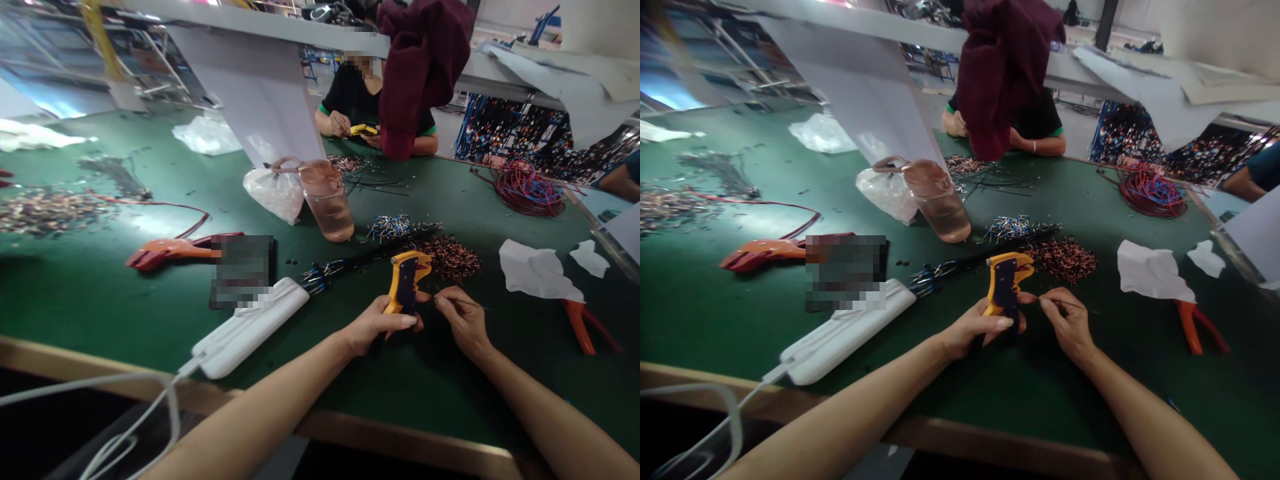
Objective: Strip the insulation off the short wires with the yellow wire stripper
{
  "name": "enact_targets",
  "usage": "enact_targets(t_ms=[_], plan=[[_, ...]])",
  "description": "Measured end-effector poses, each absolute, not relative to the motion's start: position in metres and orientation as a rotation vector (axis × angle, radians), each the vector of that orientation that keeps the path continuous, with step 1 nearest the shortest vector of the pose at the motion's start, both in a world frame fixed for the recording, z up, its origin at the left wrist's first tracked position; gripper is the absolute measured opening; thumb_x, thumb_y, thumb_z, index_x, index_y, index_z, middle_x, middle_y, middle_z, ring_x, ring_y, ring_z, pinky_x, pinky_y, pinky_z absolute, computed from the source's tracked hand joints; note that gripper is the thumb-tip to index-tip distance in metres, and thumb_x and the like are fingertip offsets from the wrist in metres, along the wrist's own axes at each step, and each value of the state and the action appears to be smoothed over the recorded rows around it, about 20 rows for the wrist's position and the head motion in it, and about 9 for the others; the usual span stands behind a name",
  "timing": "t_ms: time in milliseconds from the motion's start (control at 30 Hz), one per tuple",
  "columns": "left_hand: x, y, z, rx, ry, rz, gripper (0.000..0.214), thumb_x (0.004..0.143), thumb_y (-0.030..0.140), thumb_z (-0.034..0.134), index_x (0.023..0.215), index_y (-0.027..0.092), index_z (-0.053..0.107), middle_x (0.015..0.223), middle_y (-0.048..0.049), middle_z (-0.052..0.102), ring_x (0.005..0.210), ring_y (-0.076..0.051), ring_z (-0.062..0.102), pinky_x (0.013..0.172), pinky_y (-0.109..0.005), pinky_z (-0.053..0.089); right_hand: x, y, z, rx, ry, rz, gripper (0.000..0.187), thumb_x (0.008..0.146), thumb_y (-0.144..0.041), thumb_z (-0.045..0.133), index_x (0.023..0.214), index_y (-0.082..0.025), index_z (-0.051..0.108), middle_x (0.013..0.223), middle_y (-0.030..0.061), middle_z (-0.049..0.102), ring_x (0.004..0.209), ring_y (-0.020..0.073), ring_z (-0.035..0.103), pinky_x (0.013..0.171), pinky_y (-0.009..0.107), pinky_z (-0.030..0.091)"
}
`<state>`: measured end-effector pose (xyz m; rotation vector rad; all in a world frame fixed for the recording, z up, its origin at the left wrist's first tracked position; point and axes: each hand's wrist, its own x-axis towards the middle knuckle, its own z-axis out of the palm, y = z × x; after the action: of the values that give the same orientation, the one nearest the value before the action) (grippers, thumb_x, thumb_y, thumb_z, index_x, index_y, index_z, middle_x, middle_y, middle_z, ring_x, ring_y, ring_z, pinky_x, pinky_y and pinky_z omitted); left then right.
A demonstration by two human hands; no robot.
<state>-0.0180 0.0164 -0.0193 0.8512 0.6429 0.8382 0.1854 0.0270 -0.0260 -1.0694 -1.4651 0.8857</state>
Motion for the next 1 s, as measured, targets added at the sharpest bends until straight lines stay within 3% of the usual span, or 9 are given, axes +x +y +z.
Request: enact_targets(t_ms=[167, 333, 1000], plan=[[-0.019, 0.018, -0.018, 0.75, 0.516, 0.816, 0.048, 0.064, 0.031, 0.082, 0.107, 0.012, 0.072, 0.089, -0.0099, 0.073, 0.075, -0.019, 0.065, 0.074, -0.031, 0.046, 0.192, 0.037, -0.019, -0.968, -0.936, 1.17, 0.025, 0.076, -0.046, 0.078, 0.075, -0.023, 0.067, 0.068, -0.0022, 0.06, 0.06, 0.0125, 0.054, 0.056, 0.027, 0.045], [-0.019, 0.017, -0.02, 0.771, 0.474, 0.735, 0.051, 0.063, 0.033, 0.085, 0.107, 0.011, 0.072, 0.088, -0.0092, 0.073, 0.075, -0.019, 0.067, 0.075, -0.032, 0.048, 0.194, 0.041, -0.011, -0.86, -0.746, 1.37, 0.028, 0.066, -0.042, 0.088, 0.075, -0.023, 0.068, 0.066, -0.0041, 0.058, 0.058, 0.0104, 0.052, 0.053, 0.024, 0.044], [-0.021, 0.015, -0.014, 0.949, 0.544, 0.671, 0.053, 0.063, 0.041, 0.085, 0.105, 0.012, 0.071, 0.079, -0.0044, 0.069, 0.071, -0.017, 0.062, 0.07, -0.03, 0.046, 0.187, 0.036, -0.011, -0.922, -0.778, 1.394, 0.032, 0.063, -0.044, 0.088, 0.072, -0.022, 0.066, 0.066, -0.0033, 0.058, 0.056, 0.0108, 0.051, 0.052, 0.026, 0.041]])
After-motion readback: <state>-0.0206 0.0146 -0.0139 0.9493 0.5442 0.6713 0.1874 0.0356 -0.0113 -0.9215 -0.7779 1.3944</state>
